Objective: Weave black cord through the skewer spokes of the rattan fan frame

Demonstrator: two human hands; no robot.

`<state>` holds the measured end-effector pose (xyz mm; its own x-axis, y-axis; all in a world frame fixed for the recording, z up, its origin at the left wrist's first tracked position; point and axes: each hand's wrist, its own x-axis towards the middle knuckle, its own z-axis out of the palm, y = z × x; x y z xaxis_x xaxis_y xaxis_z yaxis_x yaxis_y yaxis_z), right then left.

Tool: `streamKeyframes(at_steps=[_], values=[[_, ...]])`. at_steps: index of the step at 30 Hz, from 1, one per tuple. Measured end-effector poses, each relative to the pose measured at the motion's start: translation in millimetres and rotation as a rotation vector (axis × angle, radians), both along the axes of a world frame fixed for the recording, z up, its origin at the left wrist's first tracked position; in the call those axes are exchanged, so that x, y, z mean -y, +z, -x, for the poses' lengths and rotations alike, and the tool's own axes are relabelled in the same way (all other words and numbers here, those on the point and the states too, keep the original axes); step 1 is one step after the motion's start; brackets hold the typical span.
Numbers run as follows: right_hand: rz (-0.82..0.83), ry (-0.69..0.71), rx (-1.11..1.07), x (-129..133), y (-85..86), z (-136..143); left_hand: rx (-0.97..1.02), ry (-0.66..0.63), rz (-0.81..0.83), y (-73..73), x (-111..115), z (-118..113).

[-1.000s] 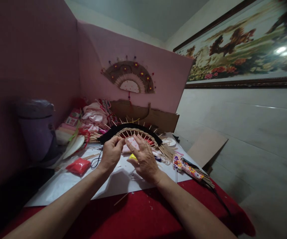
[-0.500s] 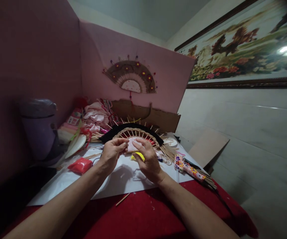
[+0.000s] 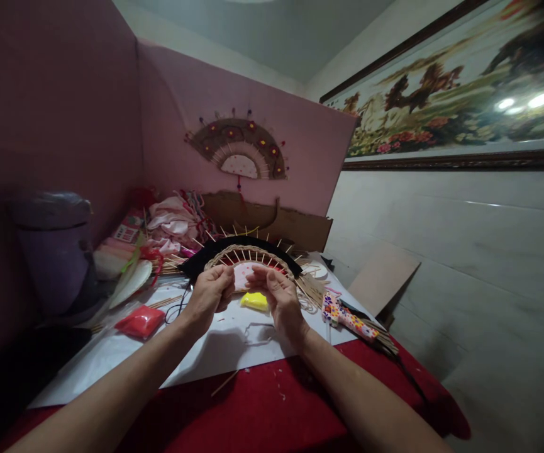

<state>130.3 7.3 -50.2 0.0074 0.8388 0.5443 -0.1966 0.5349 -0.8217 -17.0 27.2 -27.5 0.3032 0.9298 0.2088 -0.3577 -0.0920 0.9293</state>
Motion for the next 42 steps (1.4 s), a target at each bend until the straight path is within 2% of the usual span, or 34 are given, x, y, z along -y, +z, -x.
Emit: streamKeyframes(at_steps=[6, 10, 14, 19, 24, 29, 35, 42], values=[[0.089, 0.021, -0.067, -4, -0.1, -1, -0.108, 0.008, -0.088, -0.8, 2, -2], [0.148, 0.161, -0.142, -3, 1.7, 0, -0.144, -0.019, -0.154, -3.9, 6, -5], [0.21, 0.289, -0.233, -4, 2.4, -2, -0.115, 0.043, -0.214, -6.2, 3, -6], [0.313, 0.47, -0.45, -5, 5.8, -7, -0.189, 0.113, -0.199, -6.6, 0, -3], [0.347, 0.574, -0.532, -4, 9.4, -9, -0.267, 0.125, -0.205, -3.5, 3, -1], [0.353, 0.528, -0.523, -2, 10.3, -9, -0.347, 0.12, -0.28, -2.8, 7, -5], [0.32, 0.439, -0.456, -3, 8.1, -9, -0.301, 0.115, -0.199, -4.5, 10, -12], [0.116, 0.236, -0.22, -2, 5.8, -2, -0.263, 0.029, -0.1, -2.4, 14, -9]])
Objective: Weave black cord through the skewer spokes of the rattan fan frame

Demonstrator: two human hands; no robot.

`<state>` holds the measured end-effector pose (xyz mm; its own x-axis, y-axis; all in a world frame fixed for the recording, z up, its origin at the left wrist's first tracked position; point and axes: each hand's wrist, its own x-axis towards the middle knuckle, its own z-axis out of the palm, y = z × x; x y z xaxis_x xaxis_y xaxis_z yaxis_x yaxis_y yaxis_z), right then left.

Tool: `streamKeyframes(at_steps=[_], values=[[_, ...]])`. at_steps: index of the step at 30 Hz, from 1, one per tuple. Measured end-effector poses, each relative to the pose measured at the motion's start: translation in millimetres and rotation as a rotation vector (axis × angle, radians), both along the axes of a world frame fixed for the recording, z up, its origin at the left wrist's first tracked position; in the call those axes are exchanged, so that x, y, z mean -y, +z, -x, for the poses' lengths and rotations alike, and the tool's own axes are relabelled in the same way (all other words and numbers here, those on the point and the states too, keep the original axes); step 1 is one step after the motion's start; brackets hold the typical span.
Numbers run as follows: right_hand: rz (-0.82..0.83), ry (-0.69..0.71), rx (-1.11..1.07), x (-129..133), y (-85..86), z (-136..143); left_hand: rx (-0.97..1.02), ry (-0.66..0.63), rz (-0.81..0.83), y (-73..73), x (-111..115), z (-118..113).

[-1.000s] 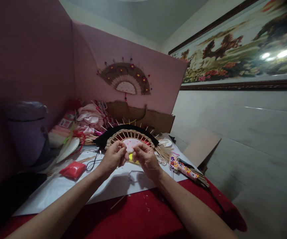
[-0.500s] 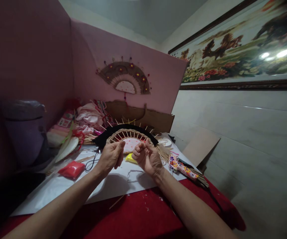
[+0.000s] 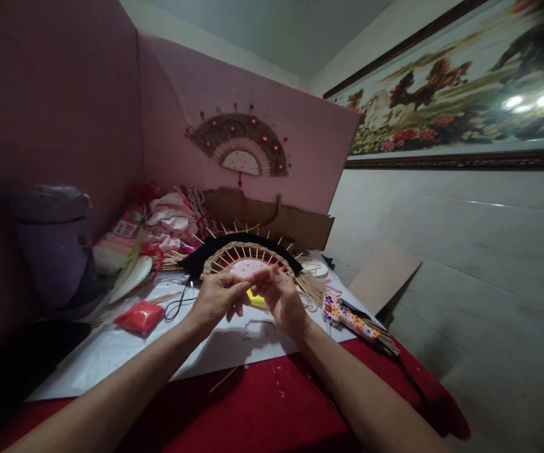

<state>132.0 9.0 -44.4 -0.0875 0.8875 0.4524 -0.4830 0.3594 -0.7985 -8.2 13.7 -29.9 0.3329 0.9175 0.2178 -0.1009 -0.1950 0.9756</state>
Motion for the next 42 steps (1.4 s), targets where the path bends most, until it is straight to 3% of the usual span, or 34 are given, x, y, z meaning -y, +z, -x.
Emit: streamKeyframes(at_steps=[6, 12, 15, 22, 26, 35, 38, 42], values=[[-0.068, -0.104, 0.096, -1, -4.3, 0, 0.202, -0.08, 0.19, -1.0, -2, 0], [-0.072, 0.006, 0.052, 2, -2.0, 3, 0.254, 0.017, 0.299, -1.0, -3, 0], [0.038, 0.111, -0.074, 4, 1.2, 3, 0.222, 0.07, 0.323, 0.8, -1, -1], [0.317, 0.279, -0.269, 5, 7.1, -4, 0.242, 0.022, 0.374, 2.5, 4, -5], [0.344, 0.277, -0.302, 4, 6.3, -6, 0.24, -0.044, 0.355, 3.3, 4, -4], [0.345, 0.173, -0.303, 1, 6.0, -7, 0.207, -0.04, 0.324, 4.1, 4, -4], [0.322, 0.135, -0.295, 0, 5.4, -7, 0.072, -0.094, 0.222, 2.8, -1, 0], [0.295, 0.096, -0.273, -2, 3.6, -9, -0.448, -0.246, -0.024, -0.7, -15, 15]])
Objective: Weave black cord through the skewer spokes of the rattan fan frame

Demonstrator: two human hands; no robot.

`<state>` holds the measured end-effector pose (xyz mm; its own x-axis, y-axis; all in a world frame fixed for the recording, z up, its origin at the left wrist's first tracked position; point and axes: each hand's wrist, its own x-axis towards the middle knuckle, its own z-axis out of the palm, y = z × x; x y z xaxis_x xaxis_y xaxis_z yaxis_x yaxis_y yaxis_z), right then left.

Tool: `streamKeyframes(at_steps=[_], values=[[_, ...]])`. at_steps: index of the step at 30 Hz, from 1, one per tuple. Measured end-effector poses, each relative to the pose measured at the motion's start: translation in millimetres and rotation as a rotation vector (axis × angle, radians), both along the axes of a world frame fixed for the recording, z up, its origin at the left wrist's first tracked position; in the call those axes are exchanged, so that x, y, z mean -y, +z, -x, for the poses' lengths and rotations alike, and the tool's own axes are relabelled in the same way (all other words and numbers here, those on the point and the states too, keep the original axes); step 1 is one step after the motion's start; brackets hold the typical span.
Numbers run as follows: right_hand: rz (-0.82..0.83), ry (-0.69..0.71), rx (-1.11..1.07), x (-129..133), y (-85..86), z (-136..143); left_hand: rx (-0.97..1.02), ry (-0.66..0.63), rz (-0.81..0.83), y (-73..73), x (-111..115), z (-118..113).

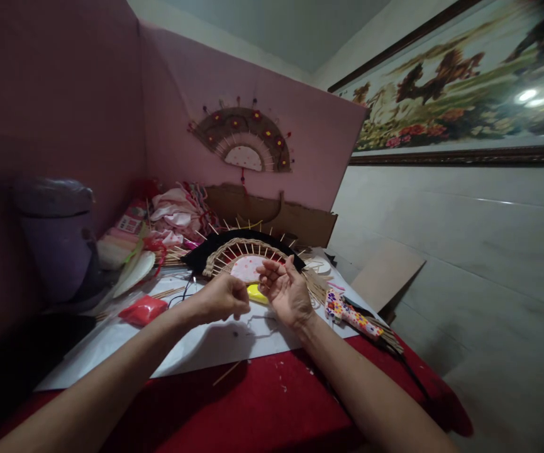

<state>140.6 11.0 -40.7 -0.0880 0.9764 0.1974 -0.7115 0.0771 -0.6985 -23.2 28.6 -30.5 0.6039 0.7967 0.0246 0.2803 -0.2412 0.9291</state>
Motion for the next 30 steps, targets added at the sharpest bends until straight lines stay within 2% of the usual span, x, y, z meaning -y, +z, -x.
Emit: streamKeyframes(at_steps=[2, 5, 9, 12, 15, 17, 20, 21, 23, 26, 30], values=[[0.001, -0.014, 0.011, -1, -0.8, -1, -0.186, -0.055, -0.119, -2.8, -6, 8], [0.005, -0.021, 0.035, -2, -1.5, -1, -0.337, -0.108, -0.19, -8.1, -7, 13], [0.011, -0.028, 0.052, -3, -0.8, -1, -0.484, -0.186, -0.302, -13.6, 0, 10], [0.007, -0.067, 0.05, -4, 1.8, -4, -0.519, -0.194, -0.371, -10.6, 6, 6], [0.009, -0.121, 0.016, -6, 5.1, -8, -0.354, -0.291, -0.261, 2.7, 16, 3], [0.014, -0.131, -0.007, -7, 6.4, -10, -0.195, -0.452, -0.066, 15.4, 27, 1], [0.017, -0.128, -0.012, -8, 6.2, -12, -0.114, -0.688, 0.176, 28.3, 43, -4], [0.016, -0.13, -0.008, -8, 5.8, -12, -0.096, -0.691, 0.183, 28.4, 45, -6], [0.014, -0.137, 0.002, -9, 4.9, -12, -0.126, -0.593, 0.088, 22.0, 44, -8], [0.016, -0.147, 0.009, -10, 4.0, -12, -0.327, -0.429, -0.129, 4.6, 33, -8], [0.009, -0.148, 0.03, -11, 3.4, -14, -0.514, -0.34, -0.303, -6.5, 25, -6]])
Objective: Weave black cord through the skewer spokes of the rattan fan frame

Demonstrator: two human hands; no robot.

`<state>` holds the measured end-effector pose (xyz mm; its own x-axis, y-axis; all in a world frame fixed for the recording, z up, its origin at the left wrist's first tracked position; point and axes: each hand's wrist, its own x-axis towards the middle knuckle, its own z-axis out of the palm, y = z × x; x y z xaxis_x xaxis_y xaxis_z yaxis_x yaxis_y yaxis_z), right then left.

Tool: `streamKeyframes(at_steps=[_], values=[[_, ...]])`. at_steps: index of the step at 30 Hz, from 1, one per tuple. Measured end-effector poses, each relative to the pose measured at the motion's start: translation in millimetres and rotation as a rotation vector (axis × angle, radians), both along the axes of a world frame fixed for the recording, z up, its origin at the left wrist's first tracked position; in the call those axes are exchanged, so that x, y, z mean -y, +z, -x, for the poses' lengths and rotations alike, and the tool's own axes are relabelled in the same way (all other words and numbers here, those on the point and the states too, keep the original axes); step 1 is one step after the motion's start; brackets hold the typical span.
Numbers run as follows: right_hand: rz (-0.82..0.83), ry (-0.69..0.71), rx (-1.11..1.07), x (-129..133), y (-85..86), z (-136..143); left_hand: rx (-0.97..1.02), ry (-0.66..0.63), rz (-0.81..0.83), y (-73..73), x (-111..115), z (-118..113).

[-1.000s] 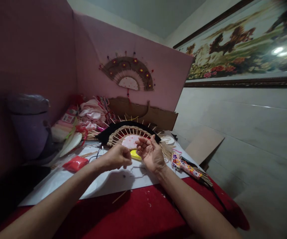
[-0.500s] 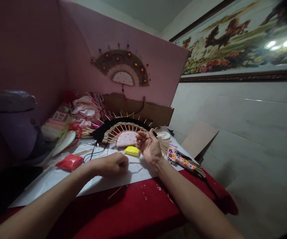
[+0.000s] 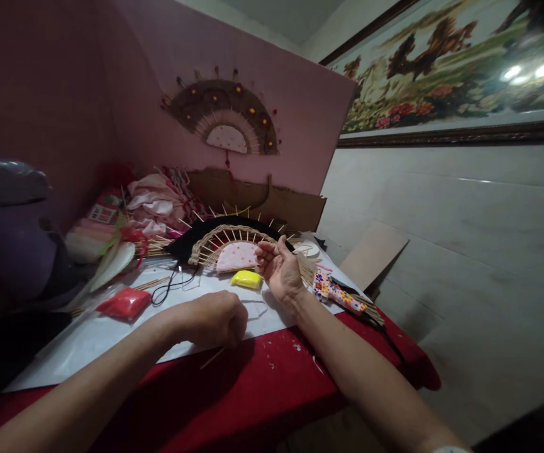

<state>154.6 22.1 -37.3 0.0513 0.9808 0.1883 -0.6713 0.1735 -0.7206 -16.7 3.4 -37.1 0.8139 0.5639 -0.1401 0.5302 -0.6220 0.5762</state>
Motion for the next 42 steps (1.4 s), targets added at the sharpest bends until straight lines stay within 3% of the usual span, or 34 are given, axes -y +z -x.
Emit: streamKeyframes(at_steps=[8, 11, 13, 16, 18, 20, 23, 26, 28, 32, 35, 39, 42], values=[[0.006, 0.002, 0.001, -4, -1.8, -1, 0.044, -0.051, -0.049, -6.4, -2, 0], [0.003, 0.0, 0.004, -4, -2.3, -1, 0.088, -0.067, -0.024, 2.7, 4, -1], [0.003, -0.005, -0.004, -5, -1.2, -3, 0.199, -0.073, 0.13, 17.6, 14, -2], [-0.014, -0.022, -0.034, -7, 3.2, -9, 0.333, -0.205, 0.58, 39.3, 28, -1], [-0.031, -0.033, -0.063, -9, 6.9, -16, 0.32, -0.24, 0.672, 44.3, 29, 1], [-0.043, -0.058, -0.099, -11, 10.3, -23, 0.265, -0.126, 0.522, 40.2, 24, 2], [-0.037, -0.097, -0.143, -15, 12.9, -32, -0.051, 0.084, 0.168, 28.3, 13, 3], [-0.017, -0.106, -0.16, -17, 11.8, -36, -0.351, 0.118, 0.0, 23.2, 13, 5], [-0.01, -0.105, -0.159, -17, 9.4, -36, -0.39, 0.073, -0.02, 24.4, 17, 5], [-0.009, -0.098, -0.141, -18, 5.2, -32, -0.32, 0.009, -0.097, 28.0, 20, 6], [-0.015, -0.099, -0.14, -19, 7.3, -35, -0.128, 0.012, -0.057, 25.6, 15, 3], [-0.077, -0.145, -0.177, -19, 16.5, -50, 0.149, 0.07, 0.099, 12.4, 11, -7], [-0.132, -0.183, -0.222, -21, 20.5, -65, 0.257, 0.111, 0.03, -0.6, 11, -21]])
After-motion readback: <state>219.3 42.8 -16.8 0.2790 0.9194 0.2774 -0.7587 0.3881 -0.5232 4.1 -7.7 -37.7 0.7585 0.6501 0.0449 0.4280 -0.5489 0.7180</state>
